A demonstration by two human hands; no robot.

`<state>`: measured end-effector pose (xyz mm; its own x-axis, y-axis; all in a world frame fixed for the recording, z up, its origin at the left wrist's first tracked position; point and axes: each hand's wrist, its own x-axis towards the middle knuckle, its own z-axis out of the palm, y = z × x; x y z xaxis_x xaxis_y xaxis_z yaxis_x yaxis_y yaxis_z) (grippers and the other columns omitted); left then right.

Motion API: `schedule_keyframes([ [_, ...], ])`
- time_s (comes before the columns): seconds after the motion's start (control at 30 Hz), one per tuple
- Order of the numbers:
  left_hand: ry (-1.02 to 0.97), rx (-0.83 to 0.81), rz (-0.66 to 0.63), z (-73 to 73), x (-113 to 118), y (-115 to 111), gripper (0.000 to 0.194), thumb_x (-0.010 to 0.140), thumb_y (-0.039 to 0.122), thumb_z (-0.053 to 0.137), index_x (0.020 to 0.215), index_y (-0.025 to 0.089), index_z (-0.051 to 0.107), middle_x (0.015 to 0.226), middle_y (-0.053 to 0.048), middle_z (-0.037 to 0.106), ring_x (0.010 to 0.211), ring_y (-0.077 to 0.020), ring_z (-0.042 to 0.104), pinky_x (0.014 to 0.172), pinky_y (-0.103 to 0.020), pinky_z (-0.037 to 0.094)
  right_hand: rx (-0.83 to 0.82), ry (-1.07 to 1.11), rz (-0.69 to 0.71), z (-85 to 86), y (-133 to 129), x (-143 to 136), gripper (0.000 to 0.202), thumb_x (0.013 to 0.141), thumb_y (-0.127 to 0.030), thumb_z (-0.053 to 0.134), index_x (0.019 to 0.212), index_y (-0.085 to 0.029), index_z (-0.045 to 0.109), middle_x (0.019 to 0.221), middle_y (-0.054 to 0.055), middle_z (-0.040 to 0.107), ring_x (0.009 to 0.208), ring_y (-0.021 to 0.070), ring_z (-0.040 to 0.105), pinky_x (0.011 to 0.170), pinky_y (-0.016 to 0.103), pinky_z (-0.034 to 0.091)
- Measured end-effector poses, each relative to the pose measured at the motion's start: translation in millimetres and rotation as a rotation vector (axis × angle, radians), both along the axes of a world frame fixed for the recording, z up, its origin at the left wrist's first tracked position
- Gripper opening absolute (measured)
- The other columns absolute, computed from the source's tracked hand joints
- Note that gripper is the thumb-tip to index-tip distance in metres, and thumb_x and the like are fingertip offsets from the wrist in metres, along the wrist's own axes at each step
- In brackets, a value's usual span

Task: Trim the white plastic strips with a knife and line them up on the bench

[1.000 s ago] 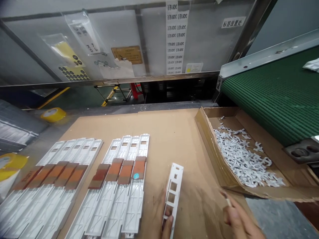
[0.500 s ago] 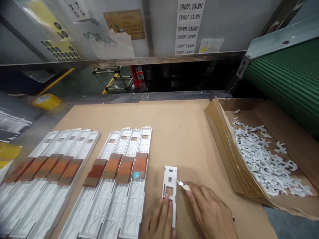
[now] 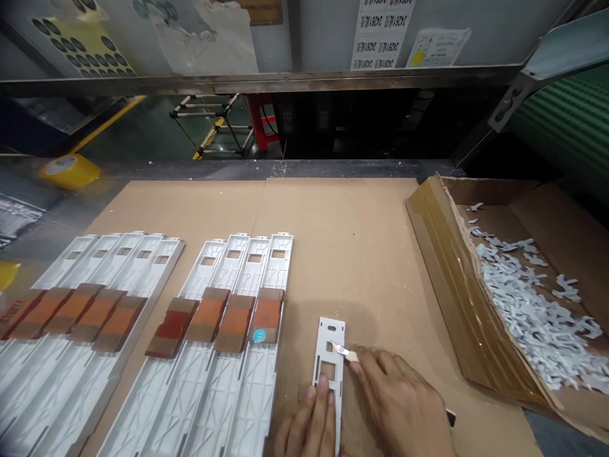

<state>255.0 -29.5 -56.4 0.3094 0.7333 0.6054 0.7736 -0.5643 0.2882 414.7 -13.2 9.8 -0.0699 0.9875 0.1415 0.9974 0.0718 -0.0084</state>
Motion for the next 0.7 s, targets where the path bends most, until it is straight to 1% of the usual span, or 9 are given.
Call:
schedule_keyframes([
  [0.17,-0.008,-0.001,0.000,-1.0,-1,0,0.043,0.091,0.038,0.030,0.095,0.017,0.068,0.097,0.000,0.071,0.097,-0.0134,0.057,0.066,-0.033,0.036,0.015,-0.005,-0.004,0.3,1,0,0.036,0.098,-0.034,0.025,0.092,-0.024,0.059,0.075,-0.001,0.063,0.060,0.0142,0.062,0.046,0.026,0.044],
  [0.37,-0.014,-0.020,0.013,-0.6,1,-1,0.043,0.091,0.037,0.030,0.095,0.017,0.068,0.097,0.001,0.071,0.095,-0.0129,0.057,0.067,-0.032,0.036,-0.033,0.012,0.002,2.1,3,2,0.036,0.099,-0.035,0.024,0.088,-0.025,0.057,0.072,-0.001,0.061,0.059,0.0143,0.062,0.046,0.026,0.044],
  [0.53,-0.025,-0.020,0.020,-0.6,3,-2,0.041,0.091,0.035,0.031,0.094,0.017,0.068,0.094,-0.001,0.071,0.094,-0.0134,0.058,0.067,-0.033,0.035,-0.012,0.002,0.053,7.6,11,6,0.038,0.099,-0.035,0.021,0.091,-0.025,0.057,0.074,-0.001,0.062,0.059,0.0141,0.062,0.047,0.027,0.042],
  [0.7,-0.063,-0.023,0.037,0.3,5,0,0.041,0.092,0.034,0.030,0.092,0.017,0.068,0.090,-0.001,0.072,0.091,-0.0139,0.058,0.066,-0.034,0.034,-0.078,-0.026,0.128,14.7,27,18,0.042,0.099,-0.038,0.018,0.082,-0.026,0.055,0.066,-0.001,0.058,0.056,0.0171,0.058,0.049,0.030,0.037],
])
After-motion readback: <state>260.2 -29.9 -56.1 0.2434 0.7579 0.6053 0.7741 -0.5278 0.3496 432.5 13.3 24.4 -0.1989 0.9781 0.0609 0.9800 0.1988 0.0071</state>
